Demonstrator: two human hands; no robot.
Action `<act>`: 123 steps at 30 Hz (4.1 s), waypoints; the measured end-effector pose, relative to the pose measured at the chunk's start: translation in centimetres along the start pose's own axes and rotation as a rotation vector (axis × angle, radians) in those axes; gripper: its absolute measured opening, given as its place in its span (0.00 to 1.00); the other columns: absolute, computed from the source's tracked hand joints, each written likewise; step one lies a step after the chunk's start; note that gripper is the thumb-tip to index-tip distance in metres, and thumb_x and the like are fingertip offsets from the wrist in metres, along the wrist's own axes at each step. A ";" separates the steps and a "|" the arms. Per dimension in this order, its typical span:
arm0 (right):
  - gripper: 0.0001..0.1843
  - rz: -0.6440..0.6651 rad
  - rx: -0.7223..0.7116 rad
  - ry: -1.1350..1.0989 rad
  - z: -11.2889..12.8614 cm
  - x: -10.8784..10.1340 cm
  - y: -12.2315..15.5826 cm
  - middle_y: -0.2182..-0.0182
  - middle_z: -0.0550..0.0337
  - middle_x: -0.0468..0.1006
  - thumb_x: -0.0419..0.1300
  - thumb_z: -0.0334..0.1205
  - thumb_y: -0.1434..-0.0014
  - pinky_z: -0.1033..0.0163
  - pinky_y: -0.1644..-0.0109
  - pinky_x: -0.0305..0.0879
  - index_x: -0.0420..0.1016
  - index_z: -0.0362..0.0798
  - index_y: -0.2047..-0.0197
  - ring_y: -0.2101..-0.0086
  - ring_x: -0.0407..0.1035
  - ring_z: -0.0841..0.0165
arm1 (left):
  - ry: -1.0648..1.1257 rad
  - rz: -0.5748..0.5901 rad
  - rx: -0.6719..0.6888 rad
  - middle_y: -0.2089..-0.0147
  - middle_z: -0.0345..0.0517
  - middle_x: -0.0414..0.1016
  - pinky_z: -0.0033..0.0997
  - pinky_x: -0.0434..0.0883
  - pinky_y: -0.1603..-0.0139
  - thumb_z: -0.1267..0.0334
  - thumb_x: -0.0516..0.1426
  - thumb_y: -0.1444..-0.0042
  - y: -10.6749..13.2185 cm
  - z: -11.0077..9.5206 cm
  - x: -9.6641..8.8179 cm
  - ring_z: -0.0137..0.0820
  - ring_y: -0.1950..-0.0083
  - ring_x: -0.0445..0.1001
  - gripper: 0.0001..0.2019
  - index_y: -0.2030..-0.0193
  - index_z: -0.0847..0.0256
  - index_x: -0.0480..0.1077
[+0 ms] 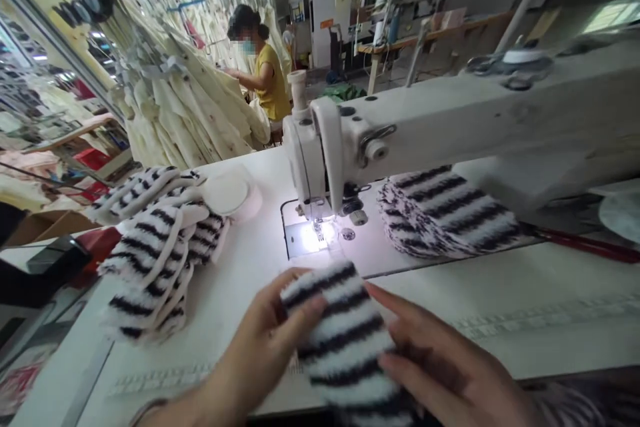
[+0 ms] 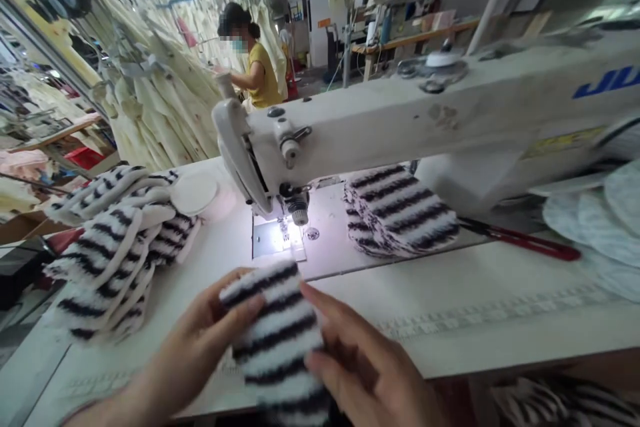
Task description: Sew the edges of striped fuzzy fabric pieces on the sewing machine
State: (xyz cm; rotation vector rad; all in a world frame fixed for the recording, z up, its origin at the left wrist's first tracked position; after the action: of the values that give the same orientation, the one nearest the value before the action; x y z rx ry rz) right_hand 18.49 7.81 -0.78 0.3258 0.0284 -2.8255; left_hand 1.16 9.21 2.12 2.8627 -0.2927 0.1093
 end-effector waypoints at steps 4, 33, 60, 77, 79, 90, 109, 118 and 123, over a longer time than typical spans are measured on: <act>0.14 0.002 0.014 0.124 1.4 1.3 -3.4 0.76 0.66 0.72 0.54 0.47 0.39 0.69 0.76 0.66 0.68 0.53 0.51 0.79 0.67 0.72 | -0.574 -0.074 0.137 0.68 0.40 0.72 0.25 0.66 0.68 0.57 0.57 0.43 -2.4 -2.8 -3.2 0.29 0.67 0.68 0.10 0.62 0.62 0.71; 0.18 -0.125 -0.465 0.831 2.6 2.8 -2.6 0.70 0.62 0.78 0.44 0.31 0.34 0.64 0.73 0.69 0.69 0.42 0.47 0.72 0.75 0.70 | -1.199 -0.064 0.136 0.72 0.36 0.72 0.27 0.62 0.72 0.58 0.56 0.43 -5.4 -1.8 -4.3 0.26 0.75 0.65 0.06 0.64 0.58 0.71; 0.26 -0.288 -0.661 1.105 3.4 2.6 -2.5 0.51 0.57 0.77 0.37 0.28 0.35 0.59 0.55 0.66 0.74 0.43 0.50 0.52 0.69 0.64 | -1.458 -0.043 0.816 0.45 0.58 0.71 0.35 0.74 0.45 0.69 0.51 0.37 -1.9 -3.1 -0.6 0.37 0.44 0.71 0.16 0.43 0.68 0.64; 0.26 -0.494 -0.575 1.134 2.0 5.9 -5.8 0.48 0.54 0.75 0.40 0.22 0.40 0.56 0.48 0.60 0.73 0.38 0.48 0.47 0.65 0.64 | -1.383 0.074 0.831 0.46 0.68 0.70 0.50 0.75 0.47 0.78 0.47 0.43 -4.5 -1.3 -1.8 0.45 0.45 0.71 0.22 0.40 0.74 0.59; 0.26 -0.565 -0.573 1.067 1.8 5.9 -5.7 0.49 0.54 0.76 0.39 0.21 0.41 0.55 0.47 0.59 0.74 0.39 0.50 0.48 0.65 0.65 | -1.379 0.080 0.833 0.47 0.68 0.70 0.50 0.76 0.48 0.78 0.47 0.43 -4.8 -1.3 -1.7 0.45 0.44 0.71 0.22 0.40 0.73 0.58; 0.24 0.062 -0.596 0.804 2.7 1.8 -6.9 0.50 0.54 0.72 0.46 0.21 0.40 0.56 0.46 0.66 0.67 0.47 0.44 0.49 0.65 0.66 | -1.197 0.117 0.591 0.58 0.46 0.73 0.35 0.74 0.58 0.70 0.54 0.38 -3.0 -3.8 -2.7 0.33 0.58 0.73 0.06 0.57 0.59 0.70; 0.16 0.019 -0.638 0.780 3.2 1.7 -6.4 0.64 0.57 0.71 0.49 0.18 0.42 0.59 0.57 0.66 0.73 0.45 0.64 0.60 0.64 0.66 | -1.201 0.183 0.508 0.65 0.43 0.69 0.30 0.69 0.67 0.72 0.53 0.40 -2.4 -2.0 -2.8 0.30 0.66 0.69 0.05 0.65 0.62 0.68; 0.25 -0.236 -0.674 1.054 3.2 3.8 -0.6 0.50 0.54 0.75 0.43 0.20 0.39 0.56 0.47 0.61 0.71 0.43 0.46 0.48 0.64 0.62 | -1.217 0.298 0.670 0.54 0.48 0.73 0.33 0.74 0.55 0.73 0.51 0.37 -1.8 -3.8 -0.9 0.32 0.54 0.73 0.10 0.52 0.63 0.69; 0.26 -0.269 -0.593 1.163 2.0 5.9 0.7 0.47 0.52 0.74 0.40 0.23 0.37 0.56 0.51 0.61 0.71 0.43 0.45 0.48 0.66 0.61 | -1.346 0.522 0.772 0.44 0.53 0.72 0.42 0.69 0.38 0.76 0.52 0.40 -1.6 -2.4 -0.4 0.36 0.39 0.66 0.17 0.44 0.65 0.65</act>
State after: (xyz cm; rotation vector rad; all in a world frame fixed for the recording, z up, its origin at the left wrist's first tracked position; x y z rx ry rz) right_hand 12.74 5.36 -0.18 1.7898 1.1547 -2.2555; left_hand 0.97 11.42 4.04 2.8715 -1.4552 -2.0042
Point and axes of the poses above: each hand's wrist, its own y-axis away from the middle knuckle, its own x-axis out of the palm, z = x × y, the point moved 6 cm from there along -y, towards the middle knuckle
